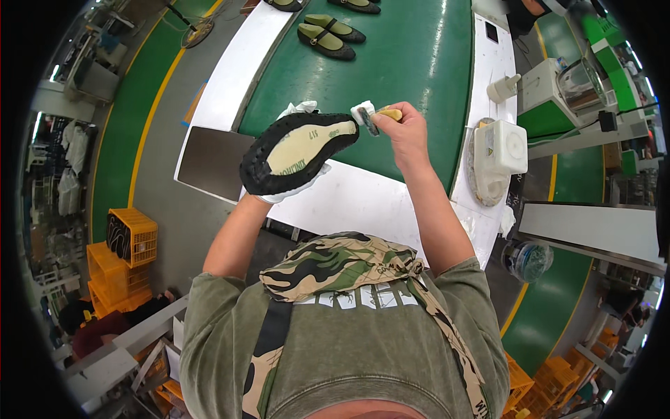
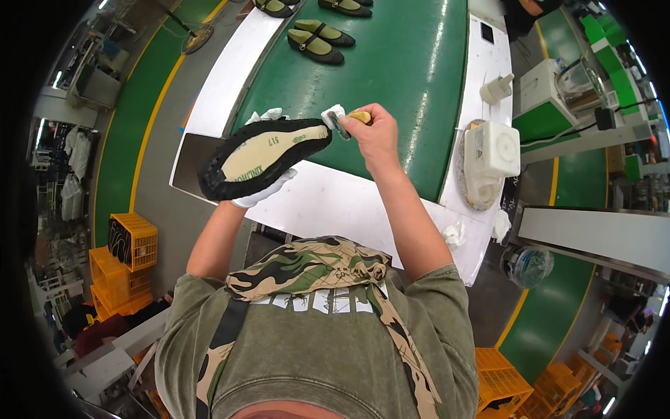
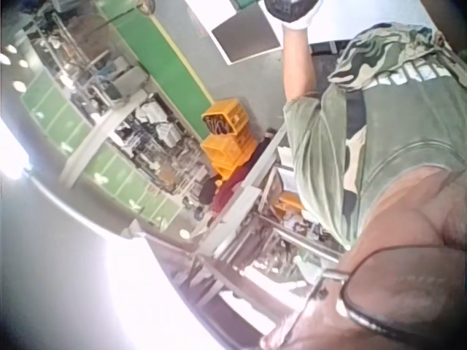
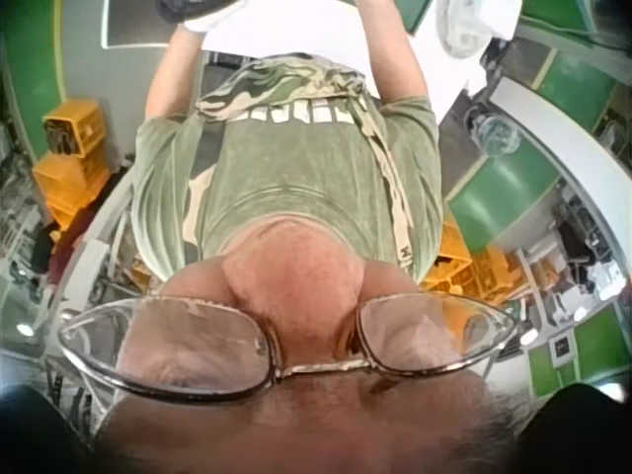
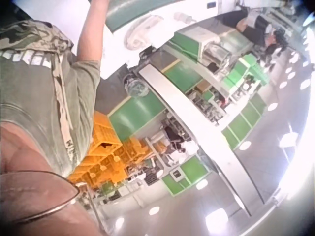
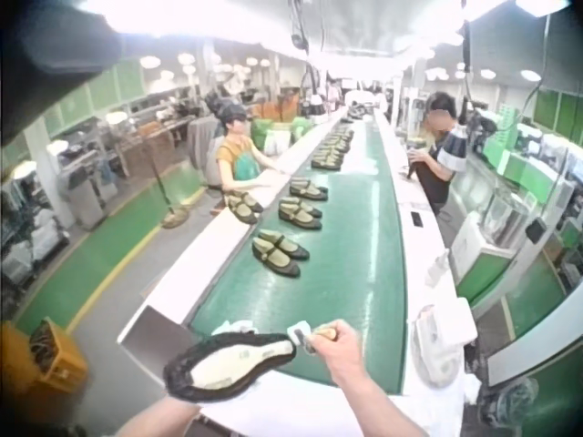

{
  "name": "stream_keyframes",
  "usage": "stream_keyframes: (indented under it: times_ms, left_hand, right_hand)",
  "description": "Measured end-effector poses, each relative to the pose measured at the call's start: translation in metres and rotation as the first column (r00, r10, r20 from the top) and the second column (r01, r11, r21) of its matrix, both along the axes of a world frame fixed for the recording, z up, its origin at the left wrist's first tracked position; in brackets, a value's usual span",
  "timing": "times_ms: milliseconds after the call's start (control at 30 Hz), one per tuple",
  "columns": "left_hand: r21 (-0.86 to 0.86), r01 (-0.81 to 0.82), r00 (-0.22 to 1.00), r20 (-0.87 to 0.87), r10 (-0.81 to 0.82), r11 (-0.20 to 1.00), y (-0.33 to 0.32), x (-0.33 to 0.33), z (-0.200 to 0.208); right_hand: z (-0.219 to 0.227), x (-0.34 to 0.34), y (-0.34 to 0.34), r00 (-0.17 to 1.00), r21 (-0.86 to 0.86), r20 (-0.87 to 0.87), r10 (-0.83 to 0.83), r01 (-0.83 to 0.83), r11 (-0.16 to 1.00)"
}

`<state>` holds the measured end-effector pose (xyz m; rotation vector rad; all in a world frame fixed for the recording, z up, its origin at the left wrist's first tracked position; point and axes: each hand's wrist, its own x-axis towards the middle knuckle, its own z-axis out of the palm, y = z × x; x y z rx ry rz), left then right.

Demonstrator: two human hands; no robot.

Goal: Apply adhesive or primer to the soles of shoes using a brush on a production line.

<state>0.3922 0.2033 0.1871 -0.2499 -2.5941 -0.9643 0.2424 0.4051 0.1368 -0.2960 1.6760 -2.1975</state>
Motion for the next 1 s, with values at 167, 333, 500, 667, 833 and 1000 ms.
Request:
stream_keyframes:
  times_ms: [167,333,500,667,833,1000]
  left_hand:
    - [0.148,-0.084,0.991,-0.086,0.098,0.985,0.047,0.01,0.028]
    - [-0.218,-0.084,0.977,-0.208,0.038,0.972,0.067,0.011,0.027]
    - [-0.199,-0.121,0.981,-0.171,0.087,0.973,0.083,0.01,0.017]
    - [0.095,-0.1,0.991,-0.081,0.108,0.99,0.098,0.016,0.012]
    - [-0.362,-0.157,0.987,-0.076,0.139,0.919,0.093,0.012,0.0]
    - [0.647,-0.065,0.94,0.296,-0.172,0.76,0.09,0.012,-0.007]
  right_hand:
    - [0.006,0.015,0.013,0.999,-0.029,0.004,0.033,-0.033,0.999]
    - [0.036,0.034,0.023,0.993,-0.1,-0.025,0.119,-0.121,0.988]
    - [0.068,0.046,0.033,0.987,-0.198,-0.037,0.153,-0.158,0.967]
    - [0.095,0.05,0.04,0.958,-0.181,-0.108,0.265,-0.281,0.942]
    - [0.113,0.052,0.044,0.949,-0.211,-0.152,0.276,-0.303,0.929]
    - [0.108,0.034,0.039,0.934,-0.196,-0.259,0.245,-0.299,0.934]
